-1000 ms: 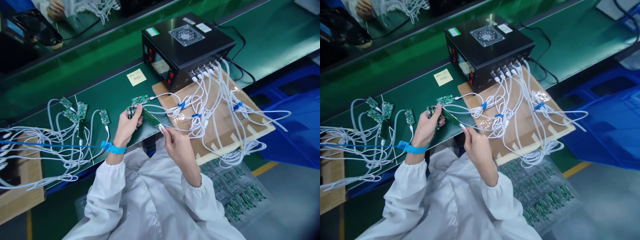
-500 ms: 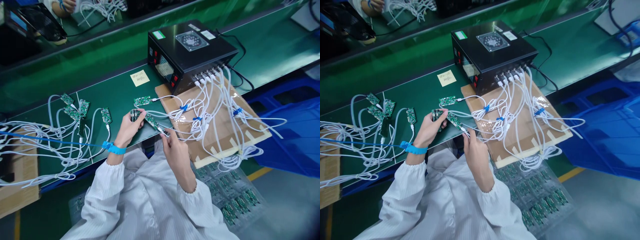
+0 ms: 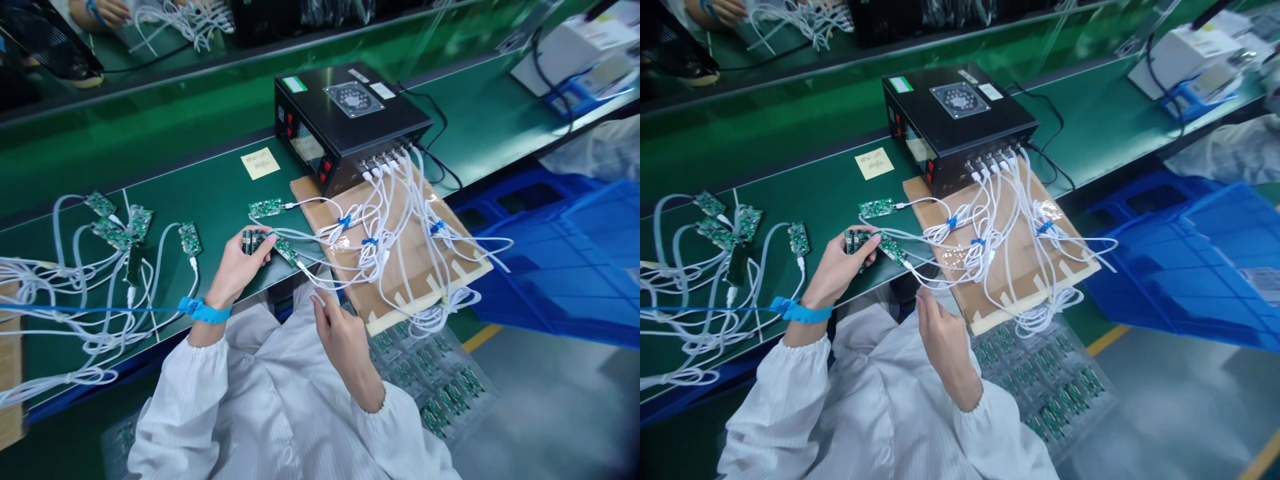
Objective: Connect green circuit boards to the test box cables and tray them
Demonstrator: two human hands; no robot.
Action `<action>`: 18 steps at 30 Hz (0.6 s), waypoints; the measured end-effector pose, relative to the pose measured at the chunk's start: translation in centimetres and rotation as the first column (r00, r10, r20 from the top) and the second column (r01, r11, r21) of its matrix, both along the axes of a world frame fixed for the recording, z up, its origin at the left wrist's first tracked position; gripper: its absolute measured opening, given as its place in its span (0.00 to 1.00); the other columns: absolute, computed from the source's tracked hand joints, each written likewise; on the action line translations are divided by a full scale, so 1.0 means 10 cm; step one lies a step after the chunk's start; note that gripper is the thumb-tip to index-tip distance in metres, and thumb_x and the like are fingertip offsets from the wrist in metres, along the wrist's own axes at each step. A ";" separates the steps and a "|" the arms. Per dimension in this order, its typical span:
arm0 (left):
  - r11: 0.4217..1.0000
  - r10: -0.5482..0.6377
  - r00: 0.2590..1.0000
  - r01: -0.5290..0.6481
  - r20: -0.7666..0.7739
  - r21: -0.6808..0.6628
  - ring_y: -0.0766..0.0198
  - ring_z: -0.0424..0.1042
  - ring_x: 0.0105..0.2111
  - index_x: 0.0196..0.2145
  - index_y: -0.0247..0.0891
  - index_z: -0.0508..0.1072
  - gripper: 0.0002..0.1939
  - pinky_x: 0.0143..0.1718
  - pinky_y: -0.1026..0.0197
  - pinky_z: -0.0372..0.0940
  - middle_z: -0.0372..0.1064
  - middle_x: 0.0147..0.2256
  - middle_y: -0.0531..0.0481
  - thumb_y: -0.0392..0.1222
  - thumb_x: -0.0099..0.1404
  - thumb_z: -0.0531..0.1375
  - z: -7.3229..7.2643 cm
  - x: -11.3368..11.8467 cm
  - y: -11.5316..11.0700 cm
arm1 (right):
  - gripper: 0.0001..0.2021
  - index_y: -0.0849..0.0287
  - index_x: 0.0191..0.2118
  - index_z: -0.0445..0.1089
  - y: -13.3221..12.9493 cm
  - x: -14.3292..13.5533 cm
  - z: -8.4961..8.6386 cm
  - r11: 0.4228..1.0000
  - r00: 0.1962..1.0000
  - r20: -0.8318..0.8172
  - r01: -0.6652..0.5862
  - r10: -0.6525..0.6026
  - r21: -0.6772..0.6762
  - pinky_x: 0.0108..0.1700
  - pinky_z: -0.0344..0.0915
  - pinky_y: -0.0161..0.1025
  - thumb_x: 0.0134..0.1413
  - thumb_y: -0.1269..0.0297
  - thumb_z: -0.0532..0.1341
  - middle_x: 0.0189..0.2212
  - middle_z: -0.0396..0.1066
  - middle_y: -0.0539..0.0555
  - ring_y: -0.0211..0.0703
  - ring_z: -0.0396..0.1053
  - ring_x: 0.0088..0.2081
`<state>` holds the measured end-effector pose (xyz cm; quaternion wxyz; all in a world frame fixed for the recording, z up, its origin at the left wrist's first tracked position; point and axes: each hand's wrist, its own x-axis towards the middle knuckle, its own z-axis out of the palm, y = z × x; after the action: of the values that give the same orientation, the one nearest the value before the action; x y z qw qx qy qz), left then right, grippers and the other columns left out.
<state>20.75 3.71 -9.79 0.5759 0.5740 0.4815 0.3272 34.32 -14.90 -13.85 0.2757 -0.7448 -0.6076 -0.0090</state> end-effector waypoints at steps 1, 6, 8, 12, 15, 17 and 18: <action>1.000 0.004 1.000 -0.004 -0.012 0.003 0.68 0.67 0.24 0.43 0.37 0.77 0.21 0.27 0.67 0.62 0.68 0.24 0.54 0.55 0.60 0.71 0.02 0.00 -0.01 | 0.15 0.63 0.51 0.75 0.01 0.01 0.00 1.000 1.000 0.001 0.017 -0.017 -0.012 0.23 0.56 0.34 0.75 0.62 0.53 0.24 0.77 0.51 0.37 0.74 0.22; 0.999 0.013 0.999 -0.012 -0.032 0.032 0.67 0.67 0.25 0.43 0.38 0.76 0.19 0.27 0.66 0.63 0.67 0.24 0.54 0.54 0.62 0.70 0.16 0.00 -0.09 | 0.16 0.62 0.48 0.75 0.01 0.11 -0.04 0.996 0.995 0.082 0.058 -0.053 -0.064 0.23 0.55 0.35 0.76 0.62 0.51 0.20 0.74 0.49 0.38 0.74 0.22; 0.998 0.021 1.000 -0.020 -0.013 0.060 0.67 0.67 0.24 0.43 0.39 0.76 0.19 0.27 0.66 0.63 0.67 0.23 0.54 0.54 0.62 0.69 0.21 0.03 -0.10 | 0.16 0.62 0.48 0.76 0.00 0.12 -0.05 0.996 0.995 0.086 0.051 -0.044 -0.077 0.23 0.55 0.35 0.76 0.63 0.51 0.22 0.76 0.51 0.39 0.75 0.23; 0.992 0.048 0.998 -0.052 0.044 0.111 0.66 0.67 0.24 0.43 0.40 0.77 0.18 0.26 0.65 0.63 0.67 0.23 0.54 0.54 0.63 0.69 0.28 0.16 -0.10 | 0.18 0.65 0.60 0.71 0.02 0.10 -0.03 0.991 0.992 0.106 0.074 -0.062 -0.113 0.21 0.54 0.36 0.75 0.65 0.50 0.20 0.74 0.52 0.40 0.71 0.19; 0.987 0.050 0.996 -0.060 0.073 0.146 0.66 0.68 0.23 0.42 0.40 0.77 0.17 0.26 0.64 0.63 0.67 0.23 0.54 0.55 0.63 0.69 0.35 0.27 -0.09 | 0.24 0.70 0.70 0.59 0.10 0.07 -0.01 0.971 0.990 0.120 0.094 -0.069 -0.218 0.19 0.53 0.36 0.74 0.66 0.50 0.16 0.71 0.52 0.42 0.67 0.15; 0.984 0.035 0.996 -0.048 0.079 0.169 0.65 0.68 0.23 0.42 0.40 0.77 0.17 0.26 0.64 0.64 0.67 0.23 0.54 0.55 0.64 0.68 0.39 0.32 -0.09 | 0.27 0.72 0.72 0.54 0.18 0.06 0.01 0.950 0.993 0.093 0.103 -0.079 -0.295 0.19 0.55 0.36 0.73 0.66 0.50 0.17 0.71 0.53 0.44 0.68 0.15; 0.983 0.031 0.996 -0.045 0.079 0.176 0.65 0.68 0.23 0.42 0.40 0.77 0.17 0.26 0.64 0.64 0.67 0.23 0.54 0.55 0.64 0.68 0.40 0.34 -0.08 | 0.28 0.72 0.72 0.53 0.22 0.06 0.02 0.939 0.994 0.073 0.104 -0.085 -0.327 0.20 0.56 0.35 0.73 0.66 0.51 0.18 0.72 0.54 0.44 0.69 0.16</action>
<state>24.11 2.88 -5.76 0.5341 0.6008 0.4391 0.4013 34.95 -12.69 -13.66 0.1285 -0.8082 -0.5717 0.0581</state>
